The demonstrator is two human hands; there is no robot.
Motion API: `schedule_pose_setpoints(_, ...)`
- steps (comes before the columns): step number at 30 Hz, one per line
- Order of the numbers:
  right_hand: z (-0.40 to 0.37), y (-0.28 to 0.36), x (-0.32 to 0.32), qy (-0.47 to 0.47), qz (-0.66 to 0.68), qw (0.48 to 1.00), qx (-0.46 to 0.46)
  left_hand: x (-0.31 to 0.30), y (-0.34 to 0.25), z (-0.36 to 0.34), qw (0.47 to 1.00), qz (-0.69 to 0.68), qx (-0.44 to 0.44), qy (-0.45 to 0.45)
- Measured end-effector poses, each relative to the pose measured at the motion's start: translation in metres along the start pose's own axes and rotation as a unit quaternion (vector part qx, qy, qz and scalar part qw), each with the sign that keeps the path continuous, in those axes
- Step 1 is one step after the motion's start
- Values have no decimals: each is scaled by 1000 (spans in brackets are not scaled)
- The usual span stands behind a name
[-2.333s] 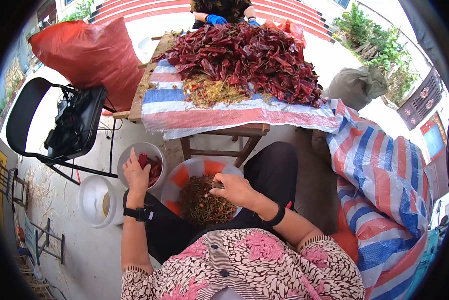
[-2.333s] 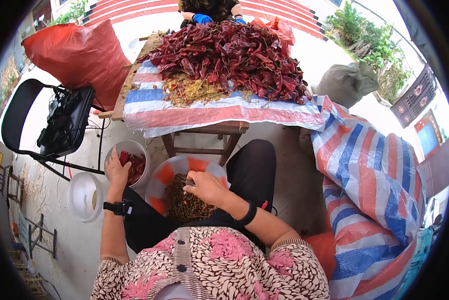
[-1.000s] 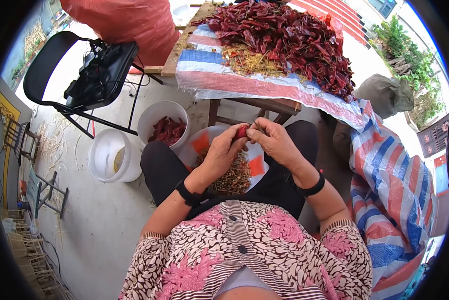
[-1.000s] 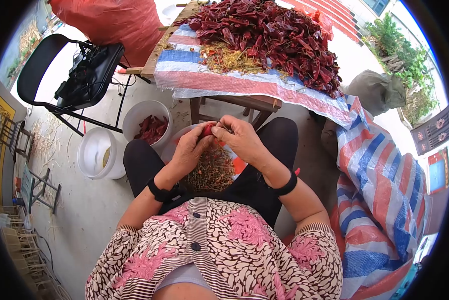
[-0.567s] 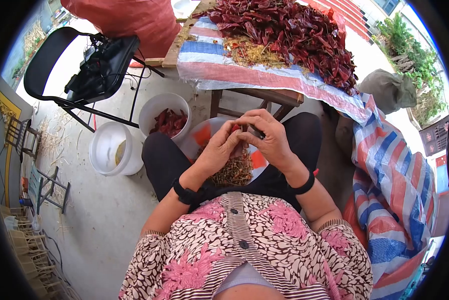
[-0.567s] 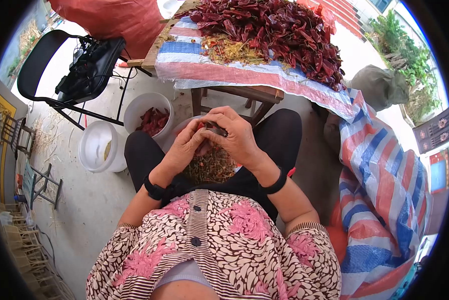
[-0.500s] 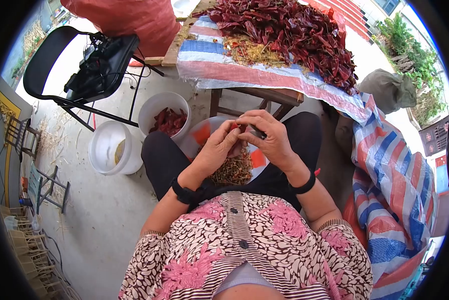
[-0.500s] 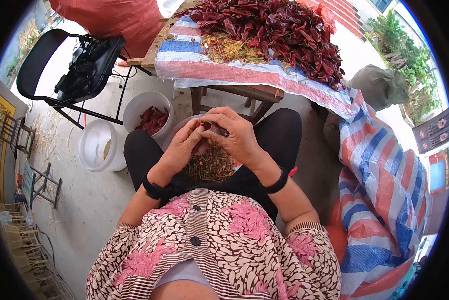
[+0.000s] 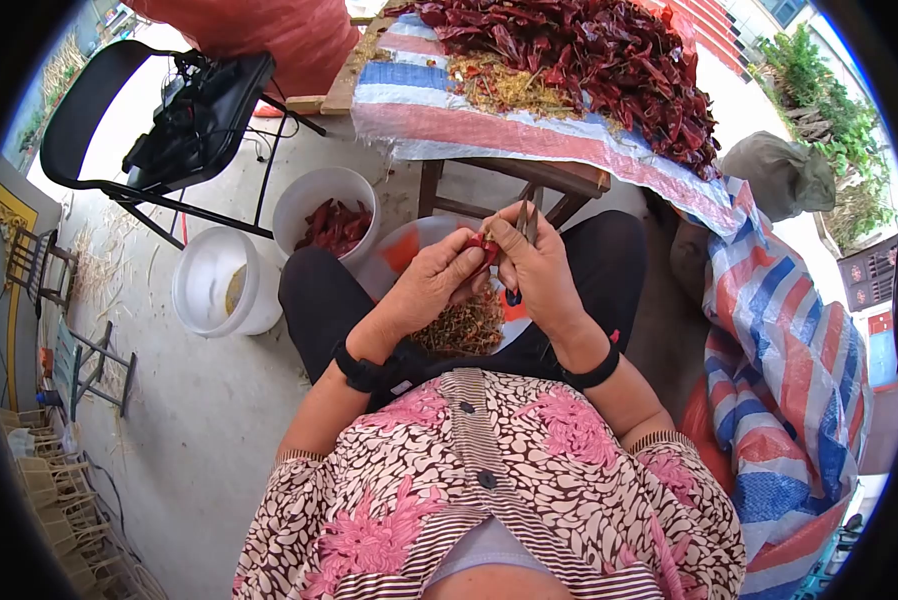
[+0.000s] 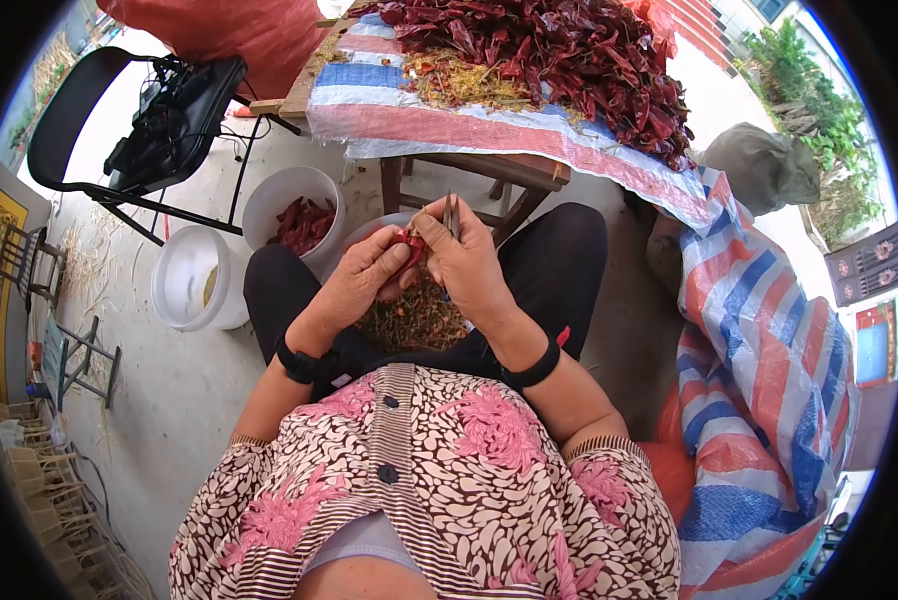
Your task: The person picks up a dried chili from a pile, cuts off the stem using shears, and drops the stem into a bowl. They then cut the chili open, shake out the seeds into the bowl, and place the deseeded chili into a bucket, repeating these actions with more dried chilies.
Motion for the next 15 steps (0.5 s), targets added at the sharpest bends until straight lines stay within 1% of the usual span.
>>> schedule_pose_setpoints(3,-2,-13,1,-1,124,988,87,-1,-2,-2,1000,13,-4,11)
schedule_pose_setpoints(7,-8,-23,5,-6,248,952,178,1,-10,-4,999,11,-13,37)
schedule_pose_setpoints(10,-7,-38,16,94,375,886,257,8,-10,-6,999,-10,-29,45)
schedule_pose_setpoints(11,-6,-39,8,70,347,904,239,9,-8,-7,998,-20,-37,45)
schedule_pose_setpoints(13,-8,-26,9,21,290,935,202,5,-9,-6,999,-9,-19,47)
schedule_pose_setpoints(15,-6,-13,2,-25,201,972,117,3,-8,-6,999,0,-11,46)
Point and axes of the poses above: each hand's wrist, its own z-axis towards the middle knuckle, its own x-axis out of the palm, y = z × x, the point moved 9 cm from there along z, towards the middle knuckle, and after that the axes turned 4 degrees about z, right-handed, at the moved point
